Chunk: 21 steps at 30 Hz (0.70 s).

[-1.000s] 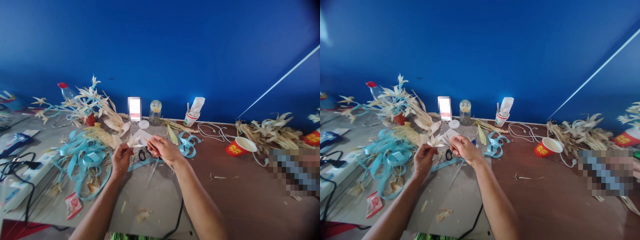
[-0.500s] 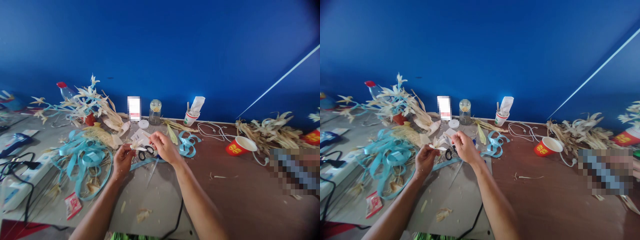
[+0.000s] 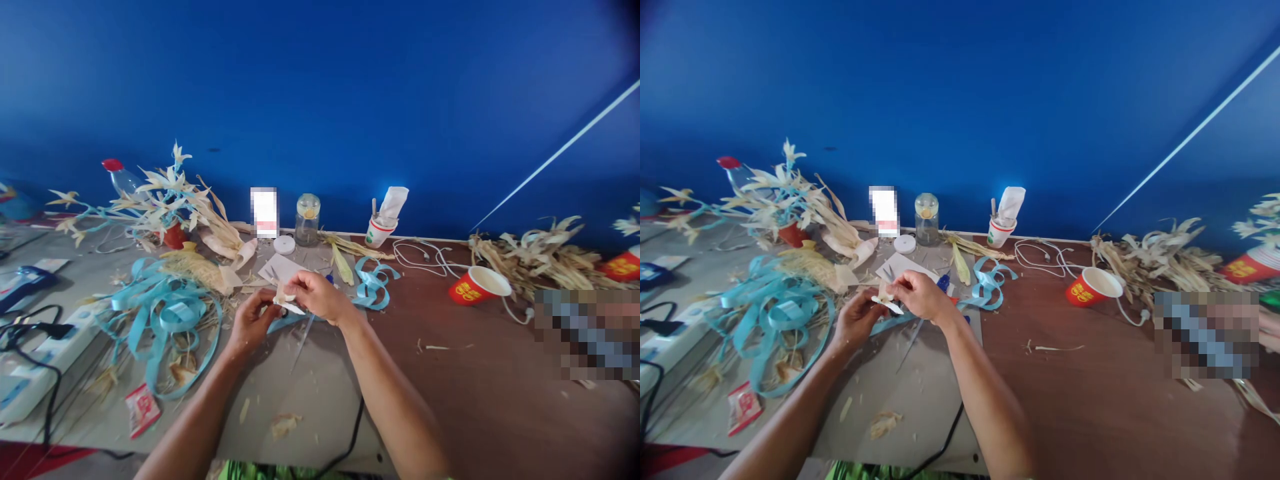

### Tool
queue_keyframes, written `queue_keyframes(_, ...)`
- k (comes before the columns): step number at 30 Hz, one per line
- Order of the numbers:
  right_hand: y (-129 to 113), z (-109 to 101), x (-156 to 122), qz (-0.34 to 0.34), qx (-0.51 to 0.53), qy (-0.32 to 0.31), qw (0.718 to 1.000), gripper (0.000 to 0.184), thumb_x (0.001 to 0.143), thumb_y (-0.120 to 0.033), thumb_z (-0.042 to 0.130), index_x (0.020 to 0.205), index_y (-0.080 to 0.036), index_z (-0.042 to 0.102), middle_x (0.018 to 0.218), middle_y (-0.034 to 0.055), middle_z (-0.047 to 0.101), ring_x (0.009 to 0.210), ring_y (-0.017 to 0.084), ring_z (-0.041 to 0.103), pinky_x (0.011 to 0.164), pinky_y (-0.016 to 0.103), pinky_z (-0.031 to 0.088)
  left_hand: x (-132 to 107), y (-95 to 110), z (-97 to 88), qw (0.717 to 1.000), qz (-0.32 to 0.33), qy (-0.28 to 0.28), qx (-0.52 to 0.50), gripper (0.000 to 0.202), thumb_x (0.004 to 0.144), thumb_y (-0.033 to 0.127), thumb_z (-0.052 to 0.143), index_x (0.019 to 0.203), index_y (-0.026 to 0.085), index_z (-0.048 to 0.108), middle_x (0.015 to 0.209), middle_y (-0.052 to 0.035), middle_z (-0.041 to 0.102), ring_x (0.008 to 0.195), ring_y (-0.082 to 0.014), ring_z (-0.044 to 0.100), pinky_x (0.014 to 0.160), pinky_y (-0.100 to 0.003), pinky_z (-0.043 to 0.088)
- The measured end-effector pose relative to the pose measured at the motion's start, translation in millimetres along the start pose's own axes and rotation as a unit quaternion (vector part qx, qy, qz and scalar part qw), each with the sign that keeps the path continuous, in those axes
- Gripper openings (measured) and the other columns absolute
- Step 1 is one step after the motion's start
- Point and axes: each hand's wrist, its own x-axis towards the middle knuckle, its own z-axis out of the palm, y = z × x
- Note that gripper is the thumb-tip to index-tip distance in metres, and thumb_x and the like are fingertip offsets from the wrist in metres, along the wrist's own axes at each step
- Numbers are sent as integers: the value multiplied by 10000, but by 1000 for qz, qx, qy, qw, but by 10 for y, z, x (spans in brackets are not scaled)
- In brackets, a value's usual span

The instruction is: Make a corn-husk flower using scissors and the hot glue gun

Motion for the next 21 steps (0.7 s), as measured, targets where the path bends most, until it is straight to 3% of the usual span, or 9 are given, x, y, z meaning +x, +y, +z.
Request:
queue_keyframes(4,-25,-41,-15,4,17,0,1000,261,799,-418,507,714,-171,508,611,-40,483,502,70,377,482,198,292,-9,46,1,999,-5,-48,-14,89,733,211,589,799,158,616,752,-25,622,684,-138,574,635,-246,454)
queue_keyframes(7,-74,-81,-58,12,49,-37,998,260,764,-421,570,774,-164,527,633,-39,483,520,69,379,493,199,298,-1,89,12,997,17,-75,4,94,763,205,545,729,155,616,728,-27,605,684,-138,553,648,-252,438)
queue_keyframes(11,-148,-102,-120,17,74,-74,994,334,723,-464,624,812,-151,553,621,-42,459,546,72,381,509,200,305,17,132,25,997,40,-64,18,120,762,223,545,686,155,608,702,-23,581,660,-136,523,619,-248,422)
queue_keyframes(17,-116,-34,-105,46,69,-69,994,346,729,-494,602,788,-156,561,551,-61,437,493,66,352,472,196,279,12,85,3,997,46,-55,28,90,754,215,550,746,158,619,757,-36,597,708,-155,538,640,-262,423)
queue_keyframes(21,-47,25,-62,51,38,-64,996,320,758,-475,563,733,-156,552,518,-65,428,468,63,337,462,192,272,14,58,-12,990,85,-58,96,89,745,159,537,731,164,625,727,-21,592,678,-142,534,643,-255,415)
